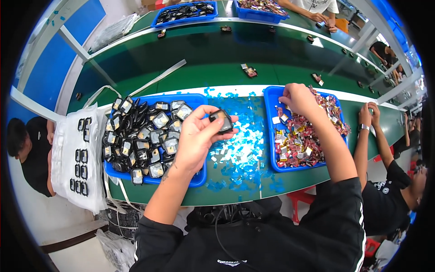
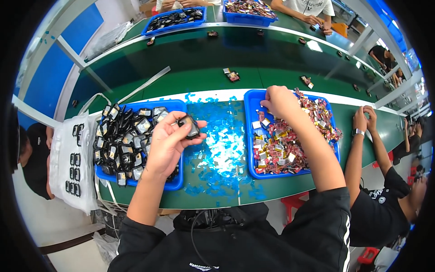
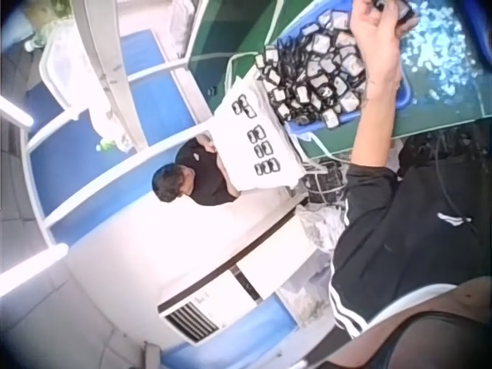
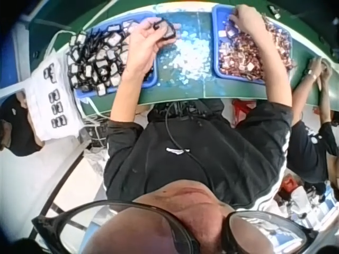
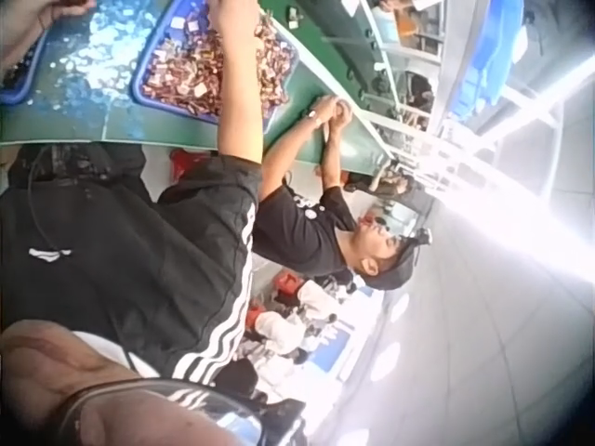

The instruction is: Assembling components of a smart watch at a production line workstation.

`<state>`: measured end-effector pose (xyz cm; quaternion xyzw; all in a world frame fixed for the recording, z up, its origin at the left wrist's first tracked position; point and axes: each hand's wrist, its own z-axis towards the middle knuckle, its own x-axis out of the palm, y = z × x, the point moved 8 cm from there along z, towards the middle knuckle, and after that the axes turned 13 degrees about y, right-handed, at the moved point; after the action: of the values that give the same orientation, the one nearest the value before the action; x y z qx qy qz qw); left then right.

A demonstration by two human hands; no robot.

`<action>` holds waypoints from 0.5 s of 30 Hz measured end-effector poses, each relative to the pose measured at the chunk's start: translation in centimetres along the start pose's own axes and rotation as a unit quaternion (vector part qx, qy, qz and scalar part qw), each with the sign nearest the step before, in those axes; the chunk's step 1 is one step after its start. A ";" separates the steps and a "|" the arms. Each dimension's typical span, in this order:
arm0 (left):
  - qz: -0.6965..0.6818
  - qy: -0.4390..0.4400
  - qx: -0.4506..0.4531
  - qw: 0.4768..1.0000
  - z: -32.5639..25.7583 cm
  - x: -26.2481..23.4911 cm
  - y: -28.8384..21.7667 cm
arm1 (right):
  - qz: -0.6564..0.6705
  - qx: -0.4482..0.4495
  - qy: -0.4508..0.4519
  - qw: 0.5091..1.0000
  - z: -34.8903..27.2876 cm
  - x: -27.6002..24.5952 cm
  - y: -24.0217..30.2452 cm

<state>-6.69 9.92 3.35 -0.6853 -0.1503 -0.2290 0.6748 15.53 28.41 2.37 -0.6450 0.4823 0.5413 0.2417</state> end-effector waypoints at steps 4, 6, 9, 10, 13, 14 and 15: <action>0.037 0.038 -0.028 0.998 0.2 0.9 1.7 | -0.027 -0.046 -0.059 0.997 -2.3 0.4 0.8; 0.048 0.046 -0.031 0.997 0.1 0.4 2.5 | -0.038 -0.059 -0.066 0.995 -2.7 0.5 0.9; 0.045 0.030 -0.028 0.998 -0.1 0.3 2.9 | -0.002 -0.091 -0.068 0.994 -2.7 0.6 0.1; 0.053 0.024 -0.031 0.998 -0.2 0.3 2.8 | -0.002 -0.091 -0.067 0.994 -2.9 0.5 0.2; 0.113 0.020 -0.018 0.993 -0.7 0.1 2.7 | 0.273 -0.065 -0.115 0.953 -5.3 -1.5 0.0; 0.164 0.027 -0.004 0.986 -0.8 0.1 2.5 | 0.274 -0.070 -0.112 0.953 -6.1 -1.7 0.6; 0.159 0.027 0.016 0.987 -0.7 0.8 2.3 | 0.493 -0.088 -0.061 0.863 -7.1 -0.6 0.3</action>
<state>-4.86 8.99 1.79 -0.6827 -0.0245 -0.1350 0.7177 18.54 22.60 5.15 -0.3075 0.6718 0.6684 -0.0857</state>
